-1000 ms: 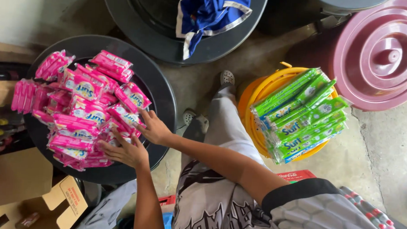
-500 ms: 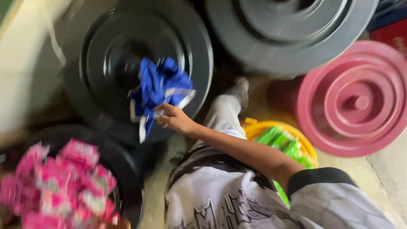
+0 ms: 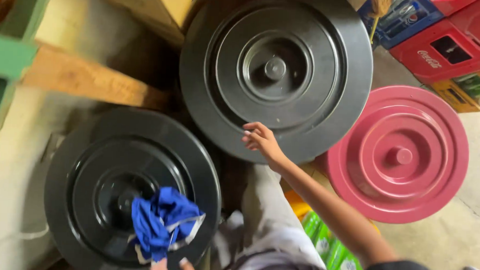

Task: Organizing small laundry detergent packets on top of bins and moving them to a shelf in a store.

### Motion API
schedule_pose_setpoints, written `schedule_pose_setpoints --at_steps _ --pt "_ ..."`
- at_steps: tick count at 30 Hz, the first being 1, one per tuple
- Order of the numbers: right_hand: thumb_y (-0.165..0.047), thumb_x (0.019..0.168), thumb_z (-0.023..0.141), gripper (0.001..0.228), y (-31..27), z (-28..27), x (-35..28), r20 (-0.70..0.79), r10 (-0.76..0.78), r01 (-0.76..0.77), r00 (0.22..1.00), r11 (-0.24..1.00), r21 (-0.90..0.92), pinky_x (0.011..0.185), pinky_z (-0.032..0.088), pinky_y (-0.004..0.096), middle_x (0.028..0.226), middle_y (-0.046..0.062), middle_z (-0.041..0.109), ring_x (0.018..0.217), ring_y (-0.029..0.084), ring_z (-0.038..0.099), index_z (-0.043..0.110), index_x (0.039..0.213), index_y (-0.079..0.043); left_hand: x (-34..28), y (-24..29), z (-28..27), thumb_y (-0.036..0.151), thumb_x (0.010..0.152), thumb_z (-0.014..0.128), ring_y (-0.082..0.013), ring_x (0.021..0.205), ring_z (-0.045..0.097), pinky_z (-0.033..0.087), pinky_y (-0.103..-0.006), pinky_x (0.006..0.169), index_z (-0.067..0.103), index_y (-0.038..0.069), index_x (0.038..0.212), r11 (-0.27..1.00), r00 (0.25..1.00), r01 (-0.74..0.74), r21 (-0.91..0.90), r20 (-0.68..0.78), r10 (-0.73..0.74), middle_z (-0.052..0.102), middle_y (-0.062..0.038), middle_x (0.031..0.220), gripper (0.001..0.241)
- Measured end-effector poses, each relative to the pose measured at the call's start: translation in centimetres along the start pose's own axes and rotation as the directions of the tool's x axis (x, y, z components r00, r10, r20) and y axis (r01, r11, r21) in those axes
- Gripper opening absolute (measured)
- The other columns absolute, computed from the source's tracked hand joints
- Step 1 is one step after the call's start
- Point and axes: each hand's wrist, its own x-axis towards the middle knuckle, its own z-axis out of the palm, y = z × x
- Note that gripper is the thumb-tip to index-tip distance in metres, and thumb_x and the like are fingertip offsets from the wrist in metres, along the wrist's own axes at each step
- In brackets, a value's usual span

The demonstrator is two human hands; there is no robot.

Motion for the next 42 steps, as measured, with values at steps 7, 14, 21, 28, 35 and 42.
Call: schedule_pose_setpoints --at_steps 7,14,21,28,35,42 --pt "-0.016 0.099 0.061 0.027 -2.9 -10.0 6.7 -0.337 -0.209 0.211 0.918 0.977 -0.031 0.074 0.055 0.024 0.089 0.008 0.072 0.077 0.012 0.067 0.066 0.125 -0.009 24.9 12.0 22.8 0.02 0.093 0.073 -0.0318 0.116 0.057 0.047 -0.0438 0.107 0.062 0.0 0.12 0.926 0.98 -0.197 -0.322 -0.073 0.183 0.064 -0.014 0.123 0.035" --pt "-0.006 0.093 0.066 0.02 -11.4 -14.6 18.2 -0.276 -0.62 0.409 0.734 0.729 -0.548 0.074 0.054 0.028 0.085 0.009 0.072 0.074 0.016 0.067 0.07 0.112 -0.009 41.4 11.8 40.6 0.008 0.092 0.069 -0.0409 0.117 0.055 0.045 -0.0551 0.102 0.06 -0.002 0.126 0.936 0.991 -0.051 -0.348 -0.132 0.005 0.057 -0.02 0.124 0.036" --pt "-0.003 0.099 0.069 0.012 -14.7 -14.1 28.8 -0.106 -0.773 0.442 0.626 0.464 -0.768 0.056 0.044 0.027 0.071 0.003 0.068 0.055 0.015 0.052 0.075 0.107 -0.01 43.7 7.5 43.9 0.033 0.096 0.071 -0.0471 0.133 0.043 0.033 -0.0616 0.111 0.047 0.002 0.144 0.937 0.943 0.325 -0.126 -0.032 -0.331 0.041 -0.025 0.144 0.062" --pt "-0.016 0.091 0.082 0.01 -15.8 -12.5 30.1 0.002 -0.799 0.337 0.602 0.252 -0.907 0.055 0.047 0.034 0.071 0.002 0.066 0.056 0.025 0.06 0.079 0.1 -0.014 46.0 8.4 43.8 0.053 0.085 0.07 -0.0444 0.129 0.049 0.031 -0.0586 0.108 0.05 0.006 0.145 0.944 0.934 0.331 0.0 0.142 -0.328 0.048 -0.022 0.144 0.079" --pt "-0.018 0.1 0.078 0.018 -25.3 -8.9 37.8 0.264 -0.815 0.397 0.516 -0.045 -0.917 0.085 0.048 0.046 0.1 0.015 0.063 0.089 0.04 0.06 0.073 0.111 -0.004 46.5 7.8 44.1 0.063 0.08 0.064 -0.0406 0.129 0.048 0.03 -0.0513 0.105 0.048 0.005 0.148 0.928 0.906 0.372 0.02 0.207 -0.368 0.049 -0.019 0.144 0.091" --pt "-0.017 0.1 0.066 0.024 -24.2 -9.9 46.3 0.161 -0.727 0.164 0.668 -0.068 -0.984 0.083 0.046 0.047 0.1 0.02 0.068 0.086 0.043 0.058 0.07 0.117 -0.001 48.0 7.8 43.8 0.059 0.085 0.056 -0.0453 0.131 0.045 0.029 -0.0551 0.112 0.042 0.002 0.148 0.931 0.882 0.359 0.071 0.301 -0.363 0.044 -0.026 0.151 0.087"
